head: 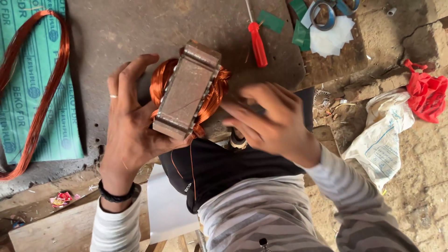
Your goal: Manually winding and arranging copper wire coils into an electric motor stator.
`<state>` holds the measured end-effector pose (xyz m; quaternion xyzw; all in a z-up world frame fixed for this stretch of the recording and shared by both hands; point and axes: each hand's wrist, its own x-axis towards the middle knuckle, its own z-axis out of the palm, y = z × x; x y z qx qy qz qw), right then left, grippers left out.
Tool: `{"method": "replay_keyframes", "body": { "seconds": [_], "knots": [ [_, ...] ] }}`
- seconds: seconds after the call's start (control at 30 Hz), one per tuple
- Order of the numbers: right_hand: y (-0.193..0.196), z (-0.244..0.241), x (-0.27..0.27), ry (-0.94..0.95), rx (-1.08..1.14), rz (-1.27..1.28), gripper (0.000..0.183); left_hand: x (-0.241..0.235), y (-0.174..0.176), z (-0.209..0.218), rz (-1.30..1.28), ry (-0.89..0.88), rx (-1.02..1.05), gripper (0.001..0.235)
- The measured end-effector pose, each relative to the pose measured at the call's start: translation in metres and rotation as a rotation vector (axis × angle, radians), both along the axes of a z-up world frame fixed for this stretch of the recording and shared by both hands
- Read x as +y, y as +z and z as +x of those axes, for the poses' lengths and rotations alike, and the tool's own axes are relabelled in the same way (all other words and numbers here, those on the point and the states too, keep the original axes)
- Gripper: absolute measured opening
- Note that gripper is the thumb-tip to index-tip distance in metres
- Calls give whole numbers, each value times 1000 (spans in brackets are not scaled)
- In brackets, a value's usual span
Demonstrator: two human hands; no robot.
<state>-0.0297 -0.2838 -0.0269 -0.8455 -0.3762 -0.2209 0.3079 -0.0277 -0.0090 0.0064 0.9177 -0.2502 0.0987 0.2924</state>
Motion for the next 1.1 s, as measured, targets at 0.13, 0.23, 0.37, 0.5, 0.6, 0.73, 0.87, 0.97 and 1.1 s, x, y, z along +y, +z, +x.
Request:
{"method": "replay_keyframes", "body": {
  "seconds": [0.13,0.23,0.37,0.5,0.6,0.73,0.87,0.97,1.1],
  "knots": [
    [-1,7,12,-5,-151,-93,9,4,0,-1,17,-12,-6,68],
    [2,2,15,-81,-217,-236,13,4,3,-2,31,-11,-45,56],
    [-1,-5,17,-102,-202,-361,6,4,-1,-2,36,-6,-73,56],
    [4,0,20,-53,-135,-313,9,6,0,-3,53,0,-95,53],
    [16,-2,23,-120,9,-77,12,4,-4,-3,24,8,-98,57],
    [10,-8,30,-148,216,252,25,1,0,-10,-2,18,-58,63],
    [2,-4,42,-211,175,241,23,1,-1,-10,-25,19,-50,61],
    [4,-2,46,-249,121,188,25,2,0,-11,-28,26,-40,63],
    [0,-1,43,-240,-24,52,16,3,-2,-10,-27,48,-25,61]
  ]
}}
